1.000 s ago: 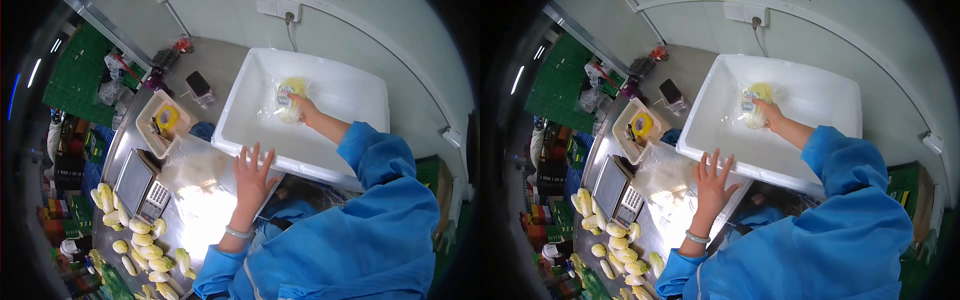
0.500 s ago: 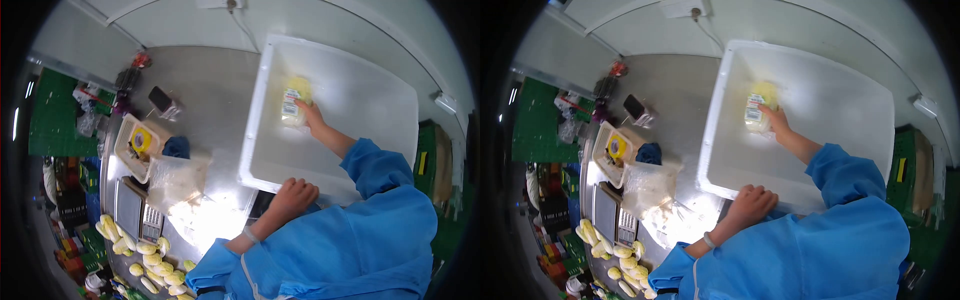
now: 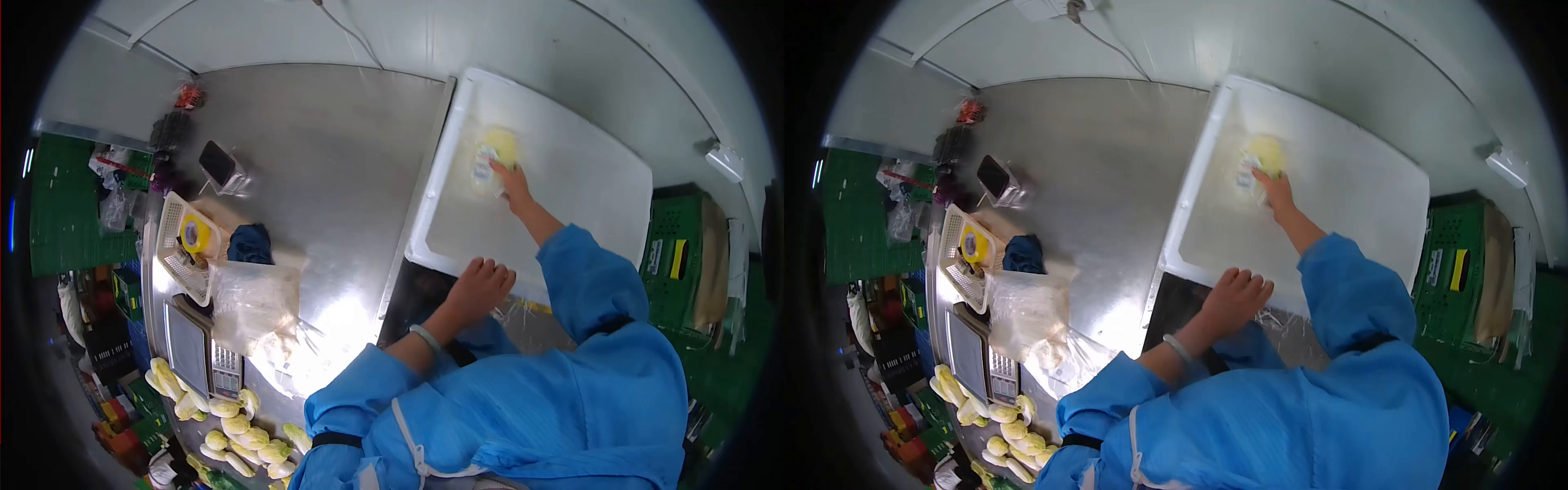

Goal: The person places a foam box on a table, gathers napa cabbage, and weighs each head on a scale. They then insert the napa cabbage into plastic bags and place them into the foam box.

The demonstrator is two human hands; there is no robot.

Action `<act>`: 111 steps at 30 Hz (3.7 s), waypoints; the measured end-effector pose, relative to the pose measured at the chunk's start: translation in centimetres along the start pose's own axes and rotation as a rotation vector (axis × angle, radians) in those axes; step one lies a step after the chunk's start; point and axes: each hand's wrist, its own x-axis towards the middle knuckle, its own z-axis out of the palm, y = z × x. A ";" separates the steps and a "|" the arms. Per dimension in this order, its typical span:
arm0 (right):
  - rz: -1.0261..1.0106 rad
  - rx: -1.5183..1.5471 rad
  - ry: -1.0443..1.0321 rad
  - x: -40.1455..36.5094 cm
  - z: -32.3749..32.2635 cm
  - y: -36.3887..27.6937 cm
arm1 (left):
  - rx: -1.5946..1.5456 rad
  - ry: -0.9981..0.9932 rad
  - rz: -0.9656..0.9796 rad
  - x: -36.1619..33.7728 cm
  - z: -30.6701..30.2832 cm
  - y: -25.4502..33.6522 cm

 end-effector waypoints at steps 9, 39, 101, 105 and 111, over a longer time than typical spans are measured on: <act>0.026 0.156 -0.306 6.8 1.5 -1.3 | -0.066 -0.046 -0.032 1.6 1.1 -1.7; 0.689 0.779 0.181 -7.0 -6.6 34.1 | 0.013 -0.057 -0.757 -19.9 3.4 -5.7; -1.726 -1.544 -1.204 -53.1 39.2 16.4 | 0.290 1.354 -2.326 -75.4 -9.9 7.1; -1.669 -1.478 -1.591 -54.6 36.2 20.6 | 0.191 1.207 -2.762 -73.0 -16.0 4.4; -1.433 -1.291 -1.871 -57.0 36.7 19.4 | 0.348 1.494 -2.582 -74.8 -13.6 4.4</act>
